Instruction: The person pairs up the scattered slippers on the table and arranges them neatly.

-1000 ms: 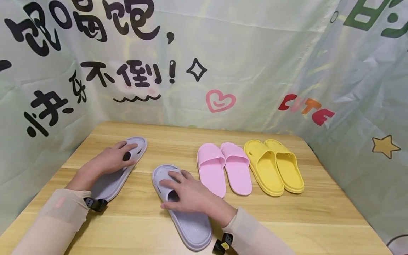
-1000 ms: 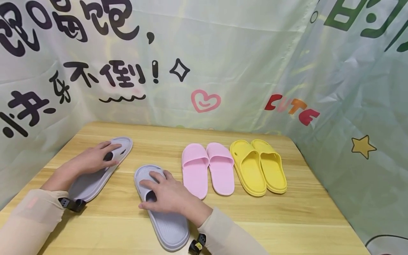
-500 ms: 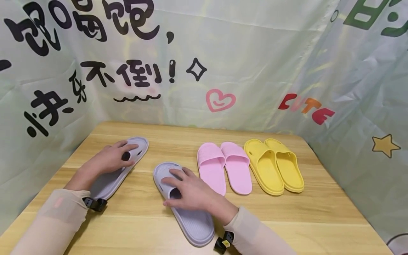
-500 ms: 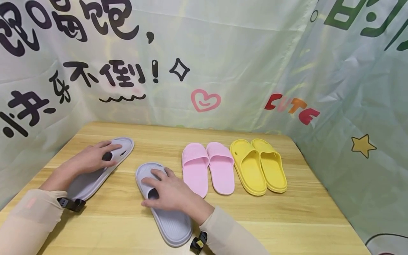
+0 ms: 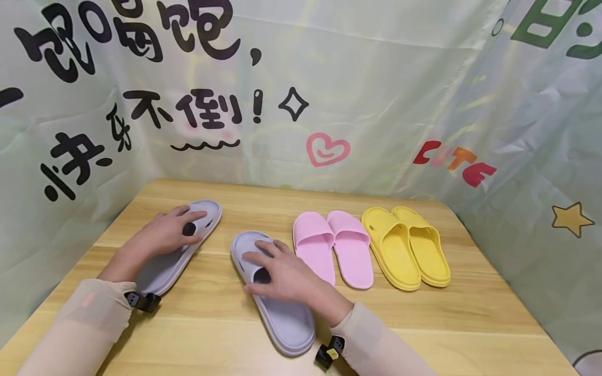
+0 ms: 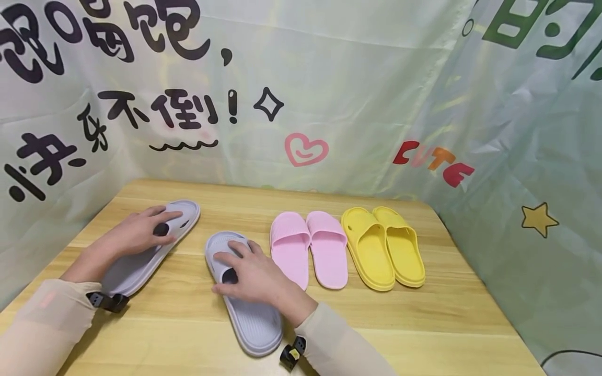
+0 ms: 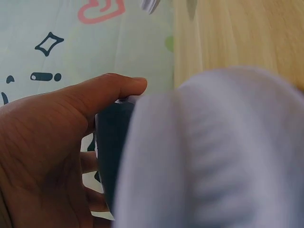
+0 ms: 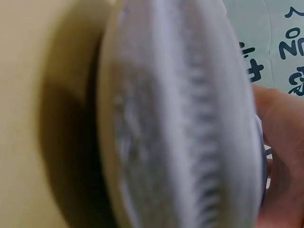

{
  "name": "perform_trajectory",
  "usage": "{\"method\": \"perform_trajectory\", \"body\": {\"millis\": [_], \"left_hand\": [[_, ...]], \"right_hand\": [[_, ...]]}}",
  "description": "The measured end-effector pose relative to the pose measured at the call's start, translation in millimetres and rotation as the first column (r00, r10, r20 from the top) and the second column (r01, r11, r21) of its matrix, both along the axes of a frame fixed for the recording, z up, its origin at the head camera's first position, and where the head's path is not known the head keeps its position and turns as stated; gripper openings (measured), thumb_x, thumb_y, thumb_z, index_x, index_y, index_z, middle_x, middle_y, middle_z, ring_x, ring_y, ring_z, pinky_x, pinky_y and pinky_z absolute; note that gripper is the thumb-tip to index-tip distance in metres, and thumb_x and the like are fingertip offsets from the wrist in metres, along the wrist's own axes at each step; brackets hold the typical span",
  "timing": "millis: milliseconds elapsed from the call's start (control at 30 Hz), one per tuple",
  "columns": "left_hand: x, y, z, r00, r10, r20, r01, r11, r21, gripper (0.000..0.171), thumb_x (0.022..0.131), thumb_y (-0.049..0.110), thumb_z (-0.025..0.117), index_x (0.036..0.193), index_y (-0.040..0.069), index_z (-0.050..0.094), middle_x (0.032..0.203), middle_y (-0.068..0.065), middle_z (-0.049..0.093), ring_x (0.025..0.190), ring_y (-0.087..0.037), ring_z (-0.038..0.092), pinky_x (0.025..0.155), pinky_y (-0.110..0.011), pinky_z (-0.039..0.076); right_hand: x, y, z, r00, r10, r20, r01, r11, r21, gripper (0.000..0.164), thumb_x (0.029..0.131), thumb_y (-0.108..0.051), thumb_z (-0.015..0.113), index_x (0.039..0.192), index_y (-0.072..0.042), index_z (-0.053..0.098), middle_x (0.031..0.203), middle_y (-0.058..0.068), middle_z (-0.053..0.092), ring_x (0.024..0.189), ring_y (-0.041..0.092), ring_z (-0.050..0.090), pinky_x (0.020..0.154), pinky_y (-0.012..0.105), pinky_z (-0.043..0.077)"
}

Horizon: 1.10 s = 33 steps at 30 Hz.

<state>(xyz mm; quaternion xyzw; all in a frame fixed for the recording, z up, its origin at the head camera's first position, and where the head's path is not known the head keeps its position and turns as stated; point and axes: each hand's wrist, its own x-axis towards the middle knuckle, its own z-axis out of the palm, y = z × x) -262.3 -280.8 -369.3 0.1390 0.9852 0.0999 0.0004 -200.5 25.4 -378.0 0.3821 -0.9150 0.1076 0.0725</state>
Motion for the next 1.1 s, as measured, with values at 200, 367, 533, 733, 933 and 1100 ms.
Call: {"method": "perform_trajectory", "body": {"millis": [200, 367, 533, 733, 933, 1100], "left_hand": [[3.6, 5.7, 4.2, 1.0, 0.017, 0.012, -0.017, 1.0, -0.001, 0.068, 0.079, 0.051, 0.058, 0.137, 0.023, 0.036, 0.139, -0.026, 0.021, 0.111, -0.057, 0.03, 0.085, -0.064, 0.028], [4.5, 10.5, 8.4, 0.999, 0.031, 0.008, -0.031, 1.0, 0.004, 0.069, 0.079, 0.053, 0.057, 0.138, 0.025, 0.034, 0.14, -0.025, 0.02, 0.111, -0.057, 0.028, 0.083, -0.065, 0.029], [3.2, 17.5, 9.4, 1.0, 0.027, -0.008, -0.027, 1.0, -0.006, 0.069, 0.079, 0.055, 0.056, 0.138, 0.026, 0.034, 0.14, -0.024, 0.02, 0.111, -0.058, 0.028, 0.084, -0.065, 0.028], [5.0, 24.5, 9.1, 0.999, 0.03, -0.028, -0.03, 1.0, -0.003, 0.066, 0.08, 0.053, 0.056, 0.137, 0.027, 0.035, 0.139, -0.025, 0.023, 0.109, -0.057, 0.031, 0.082, -0.065, 0.03], [2.5, 32.1, 11.6, 0.998, 0.055, -0.041, -0.056, 0.998, -0.014, 0.067, 0.079, 0.054, 0.055, 0.137, 0.029, 0.034, 0.138, -0.026, 0.023, 0.107, -0.059, 0.032, 0.078, -0.066, 0.032], [-1.1, 38.9, 12.9, 0.997, 0.051, -0.053, -0.053, 0.998, -0.035, 0.067, 0.08, 0.053, 0.055, 0.137, 0.028, 0.034, 0.138, -0.026, 0.023, 0.106, -0.058, 0.034, 0.078, -0.065, 0.033]], "right_hand": [[-9.1, -4.0, 3.3, 0.999, -0.049, -0.014, 0.049, 0.999, -0.024, 0.063, 0.076, -0.065, 0.049, 0.13, -0.036, 0.041, 0.139, 0.002, 0.032, 0.121, 0.038, 0.033, 0.092, 0.047, 0.036], [-18.7, -7.9, 5.3, 0.995, -0.095, -0.016, 0.094, 0.995, -0.039, 0.064, 0.075, -0.066, 0.049, 0.131, -0.035, 0.041, 0.139, 0.003, 0.032, 0.122, 0.037, 0.032, 0.09, 0.049, 0.037], [-27.9, -12.2, 8.7, 0.989, -0.146, -0.024, 0.144, 0.988, -0.054, 0.065, 0.075, -0.066, 0.051, 0.131, -0.035, 0.04, 0.139, 0.003, 0.032, 0.122, 0.039, 0.031, 0.089, 0.051, 0.037], [-33.1, -18.0, 12.1, 0.982, -0.191, -0.009, 0.19, 0.98, -0.059, 0.065, 0.075, -0.065, 0.05, 0.132, -0.035, 0.04, 0.139, 0.004, 0.032, 0.122, 0.04, 0.031, 0.091, 0.053, 0.034], [-40.4, -25.1, 12.1, 0.971, -0.239, -0.006, 0.238, 0.969, -0.074, 0.063, 0.076, -0.064, 0.05, 0.131, -0.034, 0.041, 0.139, 0.005, 0.031, 0.122, 0.042, 0.031, 0.093, 0.053, 0.032], [-49.2, -31.0, 9.5, 0.96, -0.279, -0.009, 0.277, 0.957, -0.082, 0.062, 0.076, -0.063, 0.051, 0.13, -0.033, 0.042, 0.138, 0.006, 0.033, 0.12, 0.04, 0.033, 0.094, 0.049, 0.033]]}}
